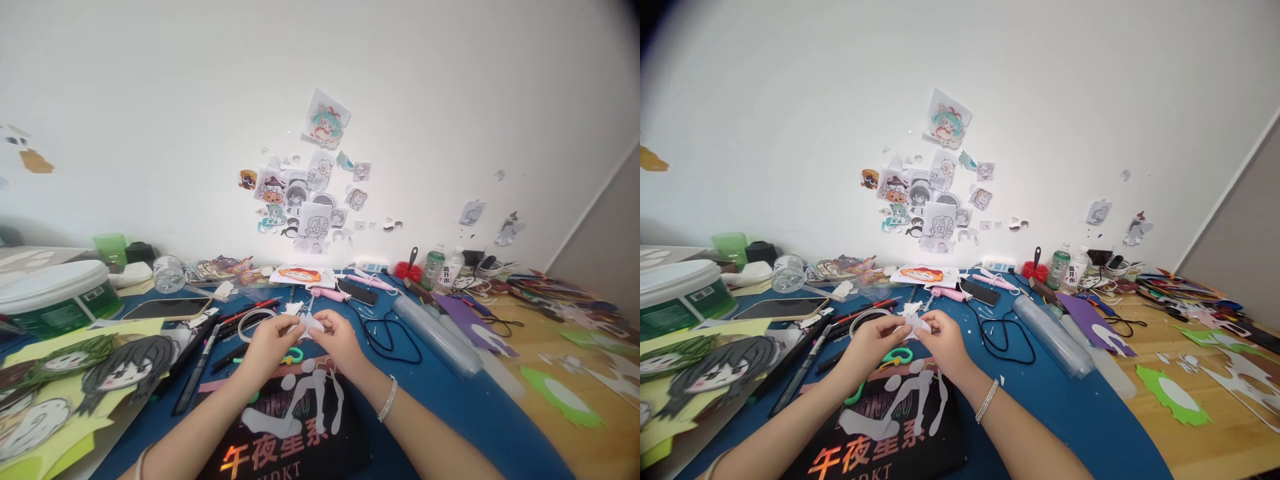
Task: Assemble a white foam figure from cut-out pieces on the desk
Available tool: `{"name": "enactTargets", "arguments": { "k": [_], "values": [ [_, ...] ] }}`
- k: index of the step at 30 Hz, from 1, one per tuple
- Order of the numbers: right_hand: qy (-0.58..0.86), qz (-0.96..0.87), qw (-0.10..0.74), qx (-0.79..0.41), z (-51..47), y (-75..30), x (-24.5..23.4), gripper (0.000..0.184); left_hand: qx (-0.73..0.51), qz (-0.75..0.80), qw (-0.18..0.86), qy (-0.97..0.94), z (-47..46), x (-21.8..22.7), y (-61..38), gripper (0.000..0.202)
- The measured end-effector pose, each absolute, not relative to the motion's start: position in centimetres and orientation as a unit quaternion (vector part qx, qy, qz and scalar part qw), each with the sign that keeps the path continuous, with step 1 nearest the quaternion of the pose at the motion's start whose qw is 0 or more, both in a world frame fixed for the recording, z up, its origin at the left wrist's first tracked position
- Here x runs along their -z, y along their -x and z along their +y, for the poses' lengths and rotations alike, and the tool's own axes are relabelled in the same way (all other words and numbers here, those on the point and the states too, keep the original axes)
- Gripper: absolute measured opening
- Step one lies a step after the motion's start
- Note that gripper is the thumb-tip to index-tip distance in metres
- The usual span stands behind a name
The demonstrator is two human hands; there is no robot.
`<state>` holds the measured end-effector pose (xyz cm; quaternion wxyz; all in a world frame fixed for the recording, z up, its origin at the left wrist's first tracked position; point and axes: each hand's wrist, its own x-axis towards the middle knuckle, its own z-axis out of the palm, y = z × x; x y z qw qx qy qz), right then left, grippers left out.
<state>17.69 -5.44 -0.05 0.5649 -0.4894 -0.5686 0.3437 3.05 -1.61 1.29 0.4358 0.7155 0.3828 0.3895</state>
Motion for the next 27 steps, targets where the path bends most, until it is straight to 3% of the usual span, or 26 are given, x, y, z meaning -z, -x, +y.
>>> {"name": "enactTargets", "arguments": {
  "k": [5,14,20,27],
  "values": [
    [0.474,-0.540,0.572,-0.395,-5.3,-17.8,0.0,0.027,-0.412,0.346,0.503,-0.677,-1.4,-1.0,-3.2,0.045],
    [0.485,-0.583,0.554,-0.343,-5.5,-18.1,-0.3,0.018,-0.366,0.347,0.437,-0.745,-1.3,-1.2,-2.8,0.023],
    [0.491,-0.601,0.539,-0.326,-5.4,-18.5,-0.3,0.018,-0.327,0.352,0.361,-0.799,-1.1,-1.5,-2.4,0.031],
    [0.478,-0.601,0.537,-0.350,-5.2,-18.7,0.1,0.020,-0.319,0.354,0.398,-0.784,-0.8,-1.4,-2.4,0.031]
  ]
}}
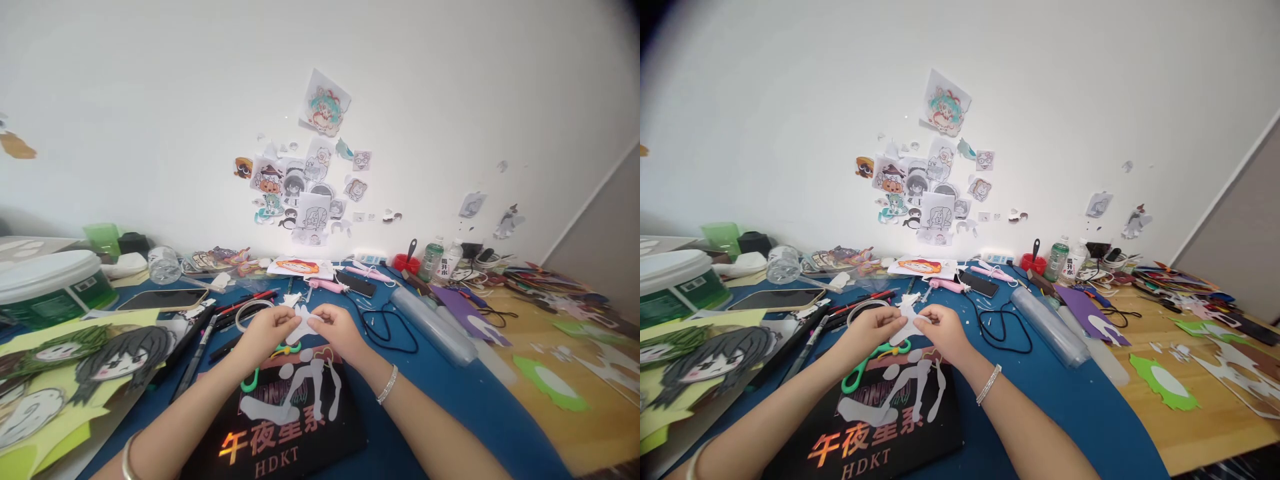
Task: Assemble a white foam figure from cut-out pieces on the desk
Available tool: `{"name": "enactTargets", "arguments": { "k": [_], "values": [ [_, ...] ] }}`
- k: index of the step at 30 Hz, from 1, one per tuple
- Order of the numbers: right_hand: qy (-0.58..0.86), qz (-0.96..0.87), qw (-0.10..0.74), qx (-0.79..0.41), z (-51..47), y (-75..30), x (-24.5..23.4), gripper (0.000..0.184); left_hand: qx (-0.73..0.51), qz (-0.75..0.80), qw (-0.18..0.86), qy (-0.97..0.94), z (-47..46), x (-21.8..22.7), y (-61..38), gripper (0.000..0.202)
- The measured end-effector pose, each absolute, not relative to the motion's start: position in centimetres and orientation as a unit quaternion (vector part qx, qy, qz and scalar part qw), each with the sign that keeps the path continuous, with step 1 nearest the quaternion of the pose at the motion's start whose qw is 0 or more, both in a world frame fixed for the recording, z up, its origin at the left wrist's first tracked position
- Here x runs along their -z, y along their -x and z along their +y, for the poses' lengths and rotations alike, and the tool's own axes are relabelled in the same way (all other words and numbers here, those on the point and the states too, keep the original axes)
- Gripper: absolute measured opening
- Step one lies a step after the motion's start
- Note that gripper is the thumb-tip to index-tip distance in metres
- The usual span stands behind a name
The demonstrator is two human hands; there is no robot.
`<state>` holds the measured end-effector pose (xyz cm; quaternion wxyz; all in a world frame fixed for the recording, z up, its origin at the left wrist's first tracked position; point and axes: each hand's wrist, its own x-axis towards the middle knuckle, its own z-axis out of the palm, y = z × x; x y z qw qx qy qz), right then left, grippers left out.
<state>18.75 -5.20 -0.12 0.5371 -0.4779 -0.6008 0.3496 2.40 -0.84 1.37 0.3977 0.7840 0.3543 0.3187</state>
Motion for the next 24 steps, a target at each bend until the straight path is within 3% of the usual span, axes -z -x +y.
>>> {"name": "enactTargets", "arguments": {
  "k": [24],
  "values": [
    [0.489,-0.606,0.517,-0.355,-5.27,-18.65,-0.06,0.016,-0.340,0.365,0.468,-0.729,-0.61,-1.01,-2.51,0.024]
  ]
}}
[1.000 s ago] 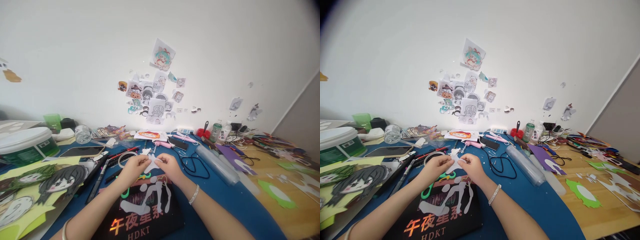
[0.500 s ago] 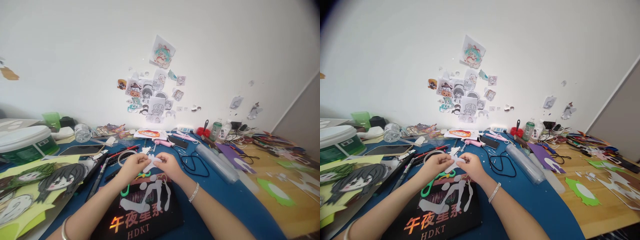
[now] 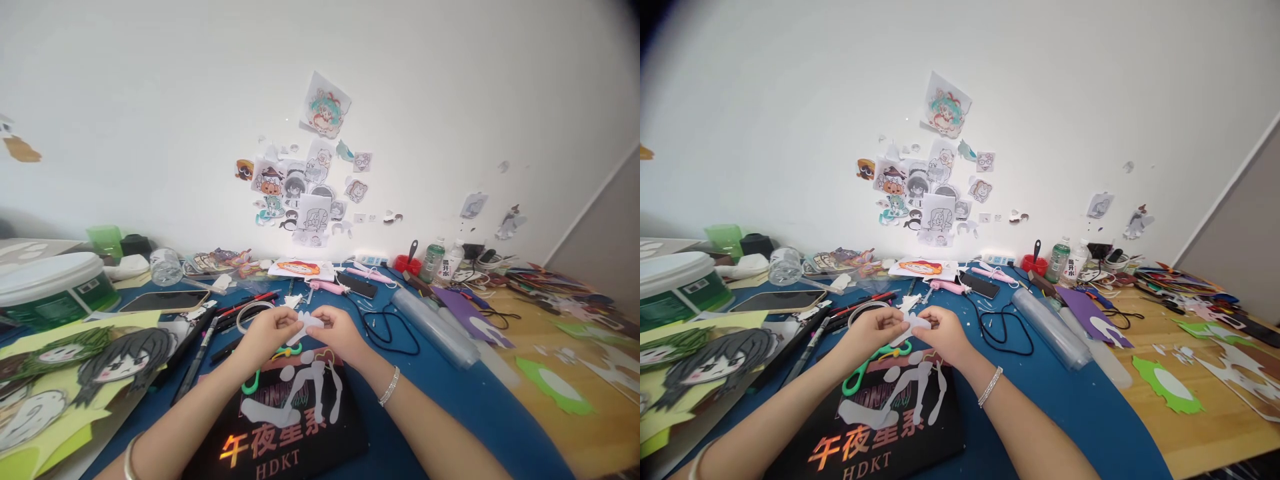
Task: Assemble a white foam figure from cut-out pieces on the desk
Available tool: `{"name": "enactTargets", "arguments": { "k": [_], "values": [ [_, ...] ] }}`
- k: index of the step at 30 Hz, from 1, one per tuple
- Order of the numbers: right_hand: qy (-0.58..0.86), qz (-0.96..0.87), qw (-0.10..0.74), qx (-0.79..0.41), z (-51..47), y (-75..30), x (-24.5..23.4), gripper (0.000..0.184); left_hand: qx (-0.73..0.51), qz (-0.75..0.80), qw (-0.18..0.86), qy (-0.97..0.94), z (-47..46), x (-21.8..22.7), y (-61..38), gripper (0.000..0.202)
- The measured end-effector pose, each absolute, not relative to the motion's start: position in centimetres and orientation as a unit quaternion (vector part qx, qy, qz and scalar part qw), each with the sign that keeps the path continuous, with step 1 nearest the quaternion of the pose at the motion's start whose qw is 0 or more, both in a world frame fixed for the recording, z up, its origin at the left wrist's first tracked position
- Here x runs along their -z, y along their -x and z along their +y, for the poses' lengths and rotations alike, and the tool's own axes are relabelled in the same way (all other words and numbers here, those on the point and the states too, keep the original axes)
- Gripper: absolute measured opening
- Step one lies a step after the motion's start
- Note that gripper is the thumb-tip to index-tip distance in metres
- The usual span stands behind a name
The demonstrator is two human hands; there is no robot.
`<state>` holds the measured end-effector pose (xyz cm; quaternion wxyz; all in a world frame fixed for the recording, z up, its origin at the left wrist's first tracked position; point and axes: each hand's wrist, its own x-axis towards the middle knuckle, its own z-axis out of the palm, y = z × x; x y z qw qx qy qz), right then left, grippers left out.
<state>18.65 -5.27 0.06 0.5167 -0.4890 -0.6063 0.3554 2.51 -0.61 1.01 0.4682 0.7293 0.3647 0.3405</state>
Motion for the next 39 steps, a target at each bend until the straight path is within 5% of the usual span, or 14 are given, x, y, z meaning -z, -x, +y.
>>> {"name": "enactTargets", "arguments": {
  "k": [39],
  "values": [
    [0.474,-0.596,0.526,-0.378,-5.24,-18.64,0.06,0.016,-0.297,0.360,0.548,-0.694,-1.43,-1.13,-2.70,0.028]
  ]
}}
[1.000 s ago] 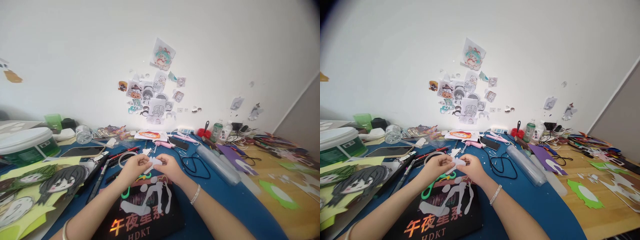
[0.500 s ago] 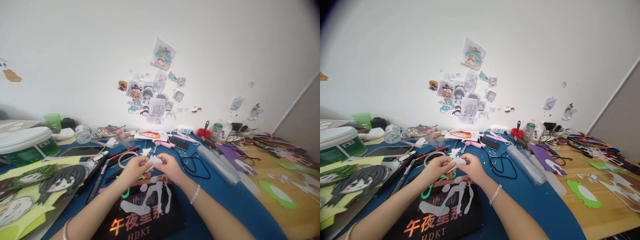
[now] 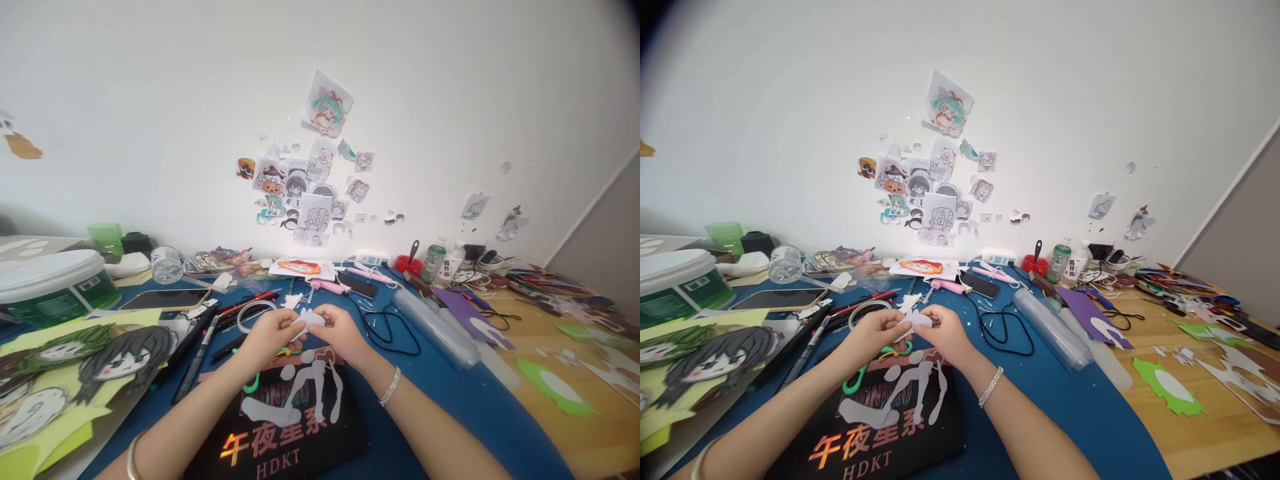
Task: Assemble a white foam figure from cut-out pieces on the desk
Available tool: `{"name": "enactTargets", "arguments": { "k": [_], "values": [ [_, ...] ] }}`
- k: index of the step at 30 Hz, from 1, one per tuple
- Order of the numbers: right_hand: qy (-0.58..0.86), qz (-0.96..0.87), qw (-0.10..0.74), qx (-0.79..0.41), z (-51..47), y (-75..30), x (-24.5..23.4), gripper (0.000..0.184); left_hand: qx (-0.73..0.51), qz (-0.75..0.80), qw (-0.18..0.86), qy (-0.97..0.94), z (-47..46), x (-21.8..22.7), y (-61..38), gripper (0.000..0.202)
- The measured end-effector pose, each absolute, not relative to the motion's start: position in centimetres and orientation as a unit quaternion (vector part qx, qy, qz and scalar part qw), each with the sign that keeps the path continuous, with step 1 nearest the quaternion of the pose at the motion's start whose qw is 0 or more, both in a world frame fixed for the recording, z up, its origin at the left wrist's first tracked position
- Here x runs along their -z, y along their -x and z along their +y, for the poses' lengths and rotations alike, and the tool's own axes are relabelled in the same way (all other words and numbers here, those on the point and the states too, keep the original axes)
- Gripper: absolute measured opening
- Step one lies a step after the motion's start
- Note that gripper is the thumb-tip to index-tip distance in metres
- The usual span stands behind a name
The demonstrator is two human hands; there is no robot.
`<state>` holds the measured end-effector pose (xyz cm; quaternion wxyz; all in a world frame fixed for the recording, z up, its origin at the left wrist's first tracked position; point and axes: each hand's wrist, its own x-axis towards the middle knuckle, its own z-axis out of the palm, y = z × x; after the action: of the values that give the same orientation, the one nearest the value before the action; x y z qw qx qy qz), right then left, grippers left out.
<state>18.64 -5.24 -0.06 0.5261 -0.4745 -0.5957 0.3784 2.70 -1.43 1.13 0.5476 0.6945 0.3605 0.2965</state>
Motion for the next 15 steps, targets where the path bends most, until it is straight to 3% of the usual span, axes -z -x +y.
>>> {"name": "enactTargets", "arguments": {
  "k": [15],
  "values": [
    [0.460,-0.589,0.533,-0.398,-5.28,-18.68,0.11,0.023,-0.298,0.368,0.544,-0.693,-1.81,-1.78,-2.72,0.032]
  ]
}}
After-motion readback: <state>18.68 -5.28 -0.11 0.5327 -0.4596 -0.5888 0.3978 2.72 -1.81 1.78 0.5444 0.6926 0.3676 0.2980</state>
